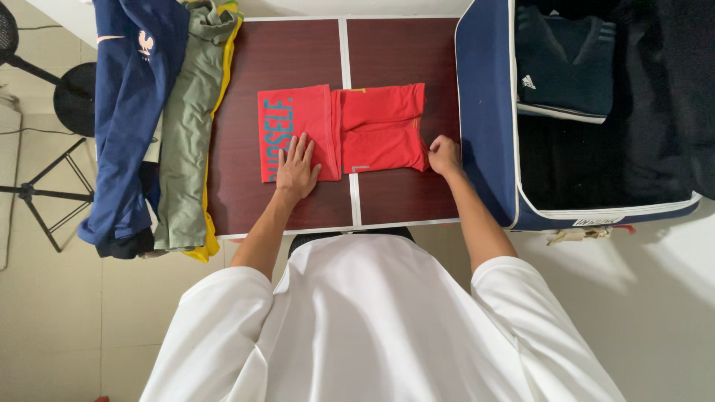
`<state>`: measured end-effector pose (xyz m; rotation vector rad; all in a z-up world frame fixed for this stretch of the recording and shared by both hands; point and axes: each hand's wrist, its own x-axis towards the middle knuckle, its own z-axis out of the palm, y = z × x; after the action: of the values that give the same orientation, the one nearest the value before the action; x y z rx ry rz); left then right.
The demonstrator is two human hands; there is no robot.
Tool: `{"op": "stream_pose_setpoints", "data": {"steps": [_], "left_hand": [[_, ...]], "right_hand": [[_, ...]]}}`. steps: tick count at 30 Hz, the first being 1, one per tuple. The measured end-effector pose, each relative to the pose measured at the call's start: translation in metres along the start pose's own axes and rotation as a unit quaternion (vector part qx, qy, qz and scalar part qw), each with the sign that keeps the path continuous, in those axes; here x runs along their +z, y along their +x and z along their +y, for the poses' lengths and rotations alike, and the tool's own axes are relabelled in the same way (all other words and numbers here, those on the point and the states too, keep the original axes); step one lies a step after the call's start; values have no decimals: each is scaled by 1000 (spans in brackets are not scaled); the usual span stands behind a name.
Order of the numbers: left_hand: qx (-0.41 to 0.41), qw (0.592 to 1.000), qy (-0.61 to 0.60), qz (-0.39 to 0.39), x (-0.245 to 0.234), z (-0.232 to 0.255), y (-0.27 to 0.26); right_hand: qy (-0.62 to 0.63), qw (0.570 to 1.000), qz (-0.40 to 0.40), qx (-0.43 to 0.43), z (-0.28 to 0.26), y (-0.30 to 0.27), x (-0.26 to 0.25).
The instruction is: The person folds a red t-shirt on a table and places it into a blue storage box. They then fold a blue long-sleeved shirt on the same table.
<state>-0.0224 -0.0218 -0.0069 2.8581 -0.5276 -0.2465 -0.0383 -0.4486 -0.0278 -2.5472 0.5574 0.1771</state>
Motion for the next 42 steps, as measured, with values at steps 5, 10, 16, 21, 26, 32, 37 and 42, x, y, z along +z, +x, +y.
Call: {"op": "stream_pose_setpoints", "data": {"steps": [5, 10, 16, 21, 26, 32, 37, 42], "left_hand": [[-4, 1000, -5, -8, -1, 1, -1], [-12, 1000, -8, -15, 0, 3, 0], [-4, 1000, -1, -18, -1, -1, -1], [4, 1000, 11, -13, 1, -3, -3], [6, 999, 44, 3, 10, -2, -4], [-1, 999, 28, 21, 11, 1, -7], [-3, 999, 30, 38, 9, 3, -12], [-7, 999, 19, 45, 8, 3, -10]], "right_hand": [[215, 924, -186, 256, -7, -13, -13], [377, 847, -242, 285, 1, -19, -8], [437, 865, -110, 223, 6, -13, -5], [284, 935, -19, 211, 5, -14, -2], [10, 986, 162, -23, -20, -34, 2], [-4, 951, 73, -302, -110, -68, 39], [-81, 907, -38, -412, -168, -88, 81], [-88, 911, -43, -400, -183, -97, 91]]}}
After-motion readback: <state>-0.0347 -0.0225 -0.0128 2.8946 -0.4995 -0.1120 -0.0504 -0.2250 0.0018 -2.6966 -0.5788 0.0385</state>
